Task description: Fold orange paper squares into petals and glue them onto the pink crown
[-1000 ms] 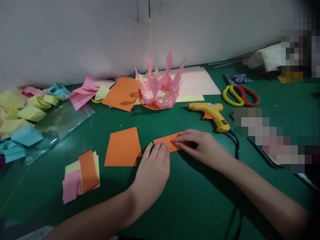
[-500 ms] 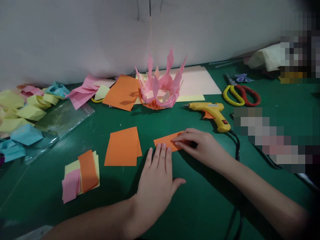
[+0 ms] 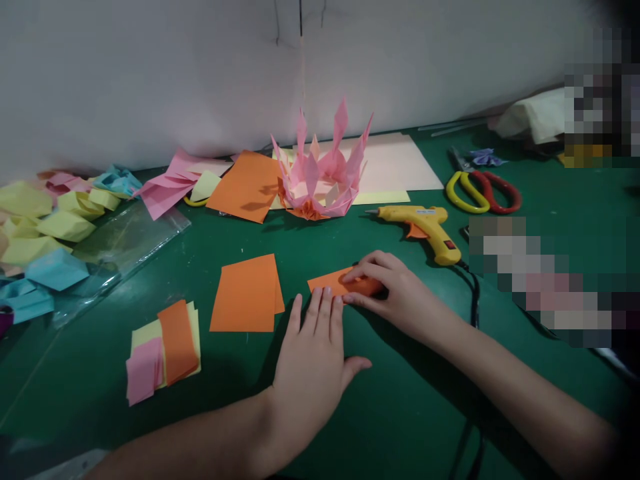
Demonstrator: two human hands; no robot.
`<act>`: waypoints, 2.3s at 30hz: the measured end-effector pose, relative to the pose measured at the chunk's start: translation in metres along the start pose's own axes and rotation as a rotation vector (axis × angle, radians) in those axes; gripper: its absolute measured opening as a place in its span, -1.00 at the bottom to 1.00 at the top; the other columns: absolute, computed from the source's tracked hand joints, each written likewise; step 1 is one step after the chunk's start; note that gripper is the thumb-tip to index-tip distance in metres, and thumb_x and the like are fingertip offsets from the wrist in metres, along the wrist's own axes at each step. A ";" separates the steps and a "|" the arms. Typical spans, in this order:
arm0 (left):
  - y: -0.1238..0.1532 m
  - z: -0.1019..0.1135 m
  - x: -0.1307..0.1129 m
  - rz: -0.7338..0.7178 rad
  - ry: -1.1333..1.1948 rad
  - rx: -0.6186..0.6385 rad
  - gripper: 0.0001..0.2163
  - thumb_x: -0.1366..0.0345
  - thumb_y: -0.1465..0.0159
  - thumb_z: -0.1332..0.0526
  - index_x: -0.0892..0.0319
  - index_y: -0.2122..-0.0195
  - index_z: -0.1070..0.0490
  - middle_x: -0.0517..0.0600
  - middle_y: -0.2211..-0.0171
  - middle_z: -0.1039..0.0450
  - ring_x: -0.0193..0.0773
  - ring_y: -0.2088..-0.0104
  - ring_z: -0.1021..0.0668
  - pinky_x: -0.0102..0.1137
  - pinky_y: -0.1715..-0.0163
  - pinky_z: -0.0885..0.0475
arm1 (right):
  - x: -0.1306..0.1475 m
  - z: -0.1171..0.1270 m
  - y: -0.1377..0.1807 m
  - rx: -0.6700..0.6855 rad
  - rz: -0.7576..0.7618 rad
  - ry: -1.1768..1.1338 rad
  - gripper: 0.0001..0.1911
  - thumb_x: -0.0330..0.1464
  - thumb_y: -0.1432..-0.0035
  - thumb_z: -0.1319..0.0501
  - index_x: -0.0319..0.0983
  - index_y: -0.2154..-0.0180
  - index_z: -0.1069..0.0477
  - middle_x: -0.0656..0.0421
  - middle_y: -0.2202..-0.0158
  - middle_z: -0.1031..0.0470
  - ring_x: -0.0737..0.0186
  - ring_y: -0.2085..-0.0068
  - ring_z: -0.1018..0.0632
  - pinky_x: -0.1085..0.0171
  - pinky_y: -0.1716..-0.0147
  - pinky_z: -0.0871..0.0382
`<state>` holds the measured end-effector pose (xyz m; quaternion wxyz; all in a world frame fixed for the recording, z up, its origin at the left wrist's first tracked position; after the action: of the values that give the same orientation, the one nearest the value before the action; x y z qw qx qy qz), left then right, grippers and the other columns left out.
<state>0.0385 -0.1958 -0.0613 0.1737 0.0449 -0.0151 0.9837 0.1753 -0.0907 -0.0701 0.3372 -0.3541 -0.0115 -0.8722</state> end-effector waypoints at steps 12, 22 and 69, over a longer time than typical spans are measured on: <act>0.008 0.008 0.003 0.095 -0.028 -0.100 -0.53 0.12 -0.38 0.10 0.36 -0.01 -0.43 0.22 -0.01 -0.44 -0.01 -0.09 -0.45 -0.05 -0.08 -0.31 | -0.023 0.015 0.002 0.135 -0.055 -0.279 -0.80 -0.28 -0.17 -0.16 -0.08 0.21 -0.53 0.12 0.21 -0.38 0.24 0.26 -0.53 0.21 0.23 -0.51; -0.003 0.012 0.013 0.194 0.025 -0.031 -0.49 0.01 -0.30 -0.04 0.29 -0.10 -0.34 0.23 -0.11 -0.35 0.06 -0.07 -0.44 0.05 -0.07 -0.30 | -0.005 0.020 0.005 0.134 0.037 -0.017 -0.48 -0.52 -0.04 -0.12 -0.04 -0.05 -0.36 0.08 -0.21 -0.17 0.03 -0.18 -0.30 -0.01 -0.09 -0.28; -0.025 0.008 0.037 0.359 0.677 -0.046 -0.81 0.30 -0.26 -0.13 0.18 0.50 -0.32 0.00 0.25 -0.29 -0.18 0.18 -0.37 -0.19 0.18 -0.36 | 0.003 0.008 0.002 0.046 -0.027 0.044 -0.73 -0.23 -0.19 -0.12 -0.21 0.50 -0.35 0.08 0.31 -0.34 0.15 0.22 -0.42 0.13 0.21 -0.35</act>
<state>0.0132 -0.1601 -0.0491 -0.0054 -0.2898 0.0134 0.9570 0.1798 -0.0916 -0.0626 0.3338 -0.3266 -0.0288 -0.8838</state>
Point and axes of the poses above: each hand's wrist, its own y-axis away from the middle knuckle, its own z-axis out of the back of the hand, x = y × z, the point moved 2 cm from there along -y, towards the middle knuckle
